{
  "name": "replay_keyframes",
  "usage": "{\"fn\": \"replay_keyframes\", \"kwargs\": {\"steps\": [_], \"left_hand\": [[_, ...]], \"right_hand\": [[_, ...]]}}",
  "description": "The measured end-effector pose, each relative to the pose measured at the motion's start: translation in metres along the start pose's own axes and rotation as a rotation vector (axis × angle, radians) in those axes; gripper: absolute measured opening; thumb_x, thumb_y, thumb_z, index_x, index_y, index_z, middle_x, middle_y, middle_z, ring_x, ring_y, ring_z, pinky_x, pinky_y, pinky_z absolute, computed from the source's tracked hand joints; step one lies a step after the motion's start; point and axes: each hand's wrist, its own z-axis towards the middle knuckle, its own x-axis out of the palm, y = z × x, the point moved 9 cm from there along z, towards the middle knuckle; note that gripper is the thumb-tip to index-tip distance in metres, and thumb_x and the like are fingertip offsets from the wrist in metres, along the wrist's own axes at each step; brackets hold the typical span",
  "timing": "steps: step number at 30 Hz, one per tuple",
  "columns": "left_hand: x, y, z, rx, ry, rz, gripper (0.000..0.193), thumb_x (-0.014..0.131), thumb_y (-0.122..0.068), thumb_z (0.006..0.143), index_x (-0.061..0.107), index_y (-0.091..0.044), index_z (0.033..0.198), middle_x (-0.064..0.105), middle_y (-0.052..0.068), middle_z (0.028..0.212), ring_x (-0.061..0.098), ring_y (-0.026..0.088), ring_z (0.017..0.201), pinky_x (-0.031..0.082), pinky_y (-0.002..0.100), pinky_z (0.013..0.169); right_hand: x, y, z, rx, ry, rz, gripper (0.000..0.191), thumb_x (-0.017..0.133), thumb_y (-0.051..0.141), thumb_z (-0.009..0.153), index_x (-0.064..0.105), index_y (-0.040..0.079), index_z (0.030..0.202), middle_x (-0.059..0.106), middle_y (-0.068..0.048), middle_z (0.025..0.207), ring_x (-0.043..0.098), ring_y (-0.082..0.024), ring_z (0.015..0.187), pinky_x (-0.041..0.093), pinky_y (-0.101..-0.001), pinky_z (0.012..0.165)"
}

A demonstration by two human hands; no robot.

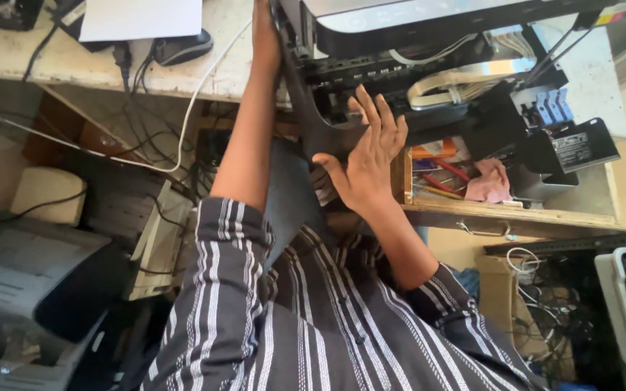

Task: The person works on an inkjet printer at a cluttered workbench. They open the printer, remove a sheet of paper from the paper path, set it on the desk, detach the scanner cover and wipe internal parts and rollers with a pink cloth, then reattach the cover and press the lid closed.

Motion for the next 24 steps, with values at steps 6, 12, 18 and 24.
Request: {"fn": "replay_keyframes", "kwargs": {"steps": [6,12,18,24], "left_hand": [[0.03,-0.012,-0.045,0.146,0.19,-0.106,0.067,0.037,-0.046,0.115,0.025,-0.003,0.165,0.028,0.01,0.171,0.026,0.022,0.157,0.021,0.035,0.13],[0.055,-0.016,-0.087,0.118,0.392,-0.353,0.075,0.037,-0.048,0.117,0.007,-0.007,0.171,0.017,0.007,0.176,0.02,0.02,0.16,0.017,0.035,0.132],[0.048,-0.041,-0.138,0.28,0.396,-0.211,0.089,0.05,-0.056,0.109,0.01,-0.006,0.171,0.02,0.007,0.172,0.025,0.02,0.16,0.021,0.034,0.134],[0.045,-0.056,-0.205,0.515,0.045,0.514,0.104,0.088,-0.028,0.087,0.021,0.002,0.161,0.031,0.021,0.167,0.037,0.036,0.156,0.033,0.04,0.13]], "right_hand": [[0.009,-0.008,0.018,0.069,-0.025,-0.063,0.085,0.062,0.058,0.105,0.035,-0.001,0.158,0.03,-0.018,0.17,0.023,-0.042,0.16,0.008,-0.0628,0.128],[0.004,-0.011,0.052,0.113,-0.057,-0.006,0.082,0.071,0.05,0.101,0.036,0.0,0.156,0.03,-0.021,0.167,0.024,-0.043,0.156,0.008,-0.065,0.125],[-0.07,-0.053,0.005,0.007,-0.173,0.341,0.031,0.077,0.016,0.097,0.069,-0.001,0.122,0.069,-0.016,0.125,0.065,-0.032,0.12,0.05,-0.0453,0.106],[-0.223,-0.154,-0.115,-0.314,-0.905,0.291,0.022,0.064,0.021,0.107,0.06,0.001,0.1,0.068,-0.011,0.072,0.069,-0.021,0.066,0.053,-0.032,0.063]]}}
